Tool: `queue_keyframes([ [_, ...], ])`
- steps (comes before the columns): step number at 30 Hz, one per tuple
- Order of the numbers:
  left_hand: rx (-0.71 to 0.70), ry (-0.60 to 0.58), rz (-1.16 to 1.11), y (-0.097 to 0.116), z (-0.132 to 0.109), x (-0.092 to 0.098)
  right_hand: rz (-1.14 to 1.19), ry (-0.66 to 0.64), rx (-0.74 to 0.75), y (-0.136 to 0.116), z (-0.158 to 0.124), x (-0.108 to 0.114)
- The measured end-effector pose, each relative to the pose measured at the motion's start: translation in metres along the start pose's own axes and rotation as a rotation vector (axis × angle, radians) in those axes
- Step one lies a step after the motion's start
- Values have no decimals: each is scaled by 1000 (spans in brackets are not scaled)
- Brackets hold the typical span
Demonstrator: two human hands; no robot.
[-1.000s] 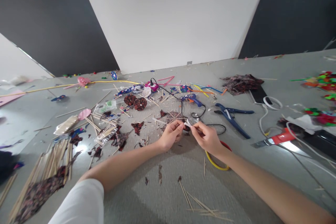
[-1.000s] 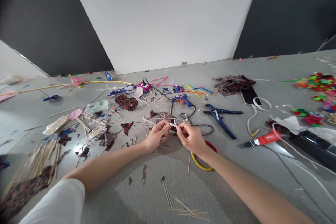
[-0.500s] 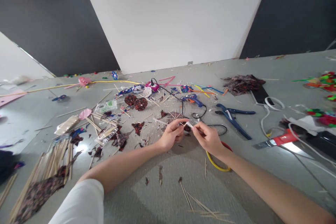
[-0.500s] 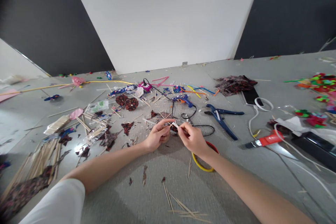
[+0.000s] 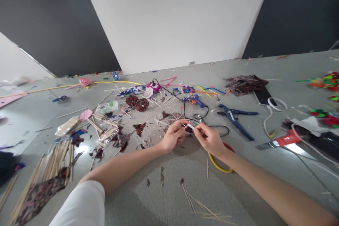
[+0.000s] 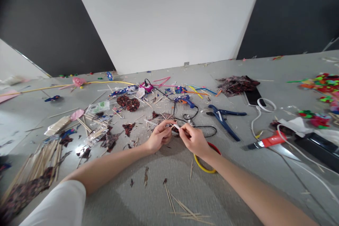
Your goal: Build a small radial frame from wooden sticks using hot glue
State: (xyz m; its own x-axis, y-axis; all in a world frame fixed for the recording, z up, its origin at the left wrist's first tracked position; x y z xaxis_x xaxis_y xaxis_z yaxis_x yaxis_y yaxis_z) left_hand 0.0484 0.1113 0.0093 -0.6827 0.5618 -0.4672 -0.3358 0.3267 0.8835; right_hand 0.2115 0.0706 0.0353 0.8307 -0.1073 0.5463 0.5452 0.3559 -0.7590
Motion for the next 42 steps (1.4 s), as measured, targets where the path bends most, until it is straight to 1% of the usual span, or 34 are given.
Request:
queue_keyframes([
  [10, -12, 10, 9, -1, 1, -1, 3, -17, -4, -2, 1, 0],
  [17, 10, 17, 33, 2, 1, -1, 6, -22, -6, -1, 2, -1],
  [20, -15, 10, 42, 1, 2, -1, 3, -24, -8, -1, 1, -1],
  [24, -38, 40, 35, -3, 3, 1, 11, -29, -17, 1, 1, -1],
  [33, 6, 60, 36, -1, 2, -2, 30, -21, -23, 0, 2, 0],
  [42, 12, 61, 62, -2, 1, -3, 29, -22, -31, 1, 2, -1],
])
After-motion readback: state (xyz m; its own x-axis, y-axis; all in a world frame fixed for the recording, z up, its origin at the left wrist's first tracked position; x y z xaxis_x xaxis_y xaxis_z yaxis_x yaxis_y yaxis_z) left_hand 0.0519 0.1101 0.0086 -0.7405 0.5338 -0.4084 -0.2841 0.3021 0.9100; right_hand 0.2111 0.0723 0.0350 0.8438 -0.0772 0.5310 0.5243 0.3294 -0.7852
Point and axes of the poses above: each hand's wrist, its own z-axis towards the middle knuckle, its own x-axis out of the back of the hand, y = z × x, the point moved 5 cm from there along z, towards the middle knuckle, and after that the axes turned 1 degree about -y, right-handed, at the moved point
